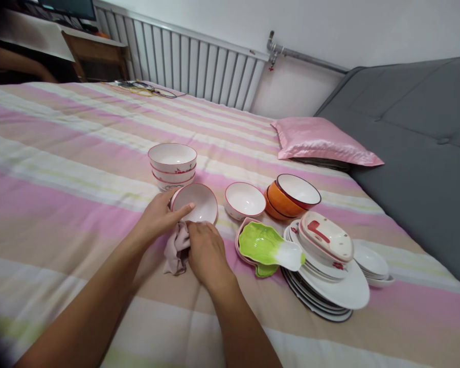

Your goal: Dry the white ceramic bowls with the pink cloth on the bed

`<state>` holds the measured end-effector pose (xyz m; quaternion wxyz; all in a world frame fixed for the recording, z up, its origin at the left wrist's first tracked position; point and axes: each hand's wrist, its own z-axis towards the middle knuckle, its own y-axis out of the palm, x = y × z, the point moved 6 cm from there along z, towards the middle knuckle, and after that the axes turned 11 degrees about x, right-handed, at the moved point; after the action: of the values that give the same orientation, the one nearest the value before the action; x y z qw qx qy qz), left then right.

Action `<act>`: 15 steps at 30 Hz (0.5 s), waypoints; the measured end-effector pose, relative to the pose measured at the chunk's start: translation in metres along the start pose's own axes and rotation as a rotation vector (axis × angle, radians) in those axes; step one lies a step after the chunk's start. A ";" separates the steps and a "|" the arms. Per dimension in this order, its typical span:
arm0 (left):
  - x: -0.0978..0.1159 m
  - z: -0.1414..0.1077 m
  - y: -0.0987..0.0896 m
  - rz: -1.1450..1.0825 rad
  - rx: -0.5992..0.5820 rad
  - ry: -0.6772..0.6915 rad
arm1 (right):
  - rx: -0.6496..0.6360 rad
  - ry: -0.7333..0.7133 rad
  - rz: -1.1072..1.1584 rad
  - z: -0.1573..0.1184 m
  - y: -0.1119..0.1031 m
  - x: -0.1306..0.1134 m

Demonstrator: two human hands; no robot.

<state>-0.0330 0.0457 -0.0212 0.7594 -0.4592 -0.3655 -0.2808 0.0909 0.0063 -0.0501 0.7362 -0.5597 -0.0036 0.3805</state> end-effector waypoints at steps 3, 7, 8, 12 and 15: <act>0.001 0.001 0.000 0.155 -0.067 0.088 | 0.008 0.006 -0.010 -0.001 -0.001 0.001; 0.004 0.001 -0.003 0.271 -0.076 0.112 | 0.002 0.029 0.120 -0.002 -0.003 -0.001; 0.005 0.001 -0.003 0.282 -0.070 0.132 | -0.002 0.040 0.181 -0.002 -0.004 -0.001; 0.011 0.000 -0.004 0.262 -0.032 0.219 | 0.015 0.103 0.484 0.001 -0.008 -0.001; 0.012 0.000 -0.004 0.213 -0.007 0.225 | 0.060 0.158 0.707 0.004 -0.011 0.003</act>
<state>-0.0288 0.0430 -0.0099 0.8195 -0.4635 -0.2265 -0.2497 0.0974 0.0106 -0.0402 0.5733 -0.5321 0.2583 0.5670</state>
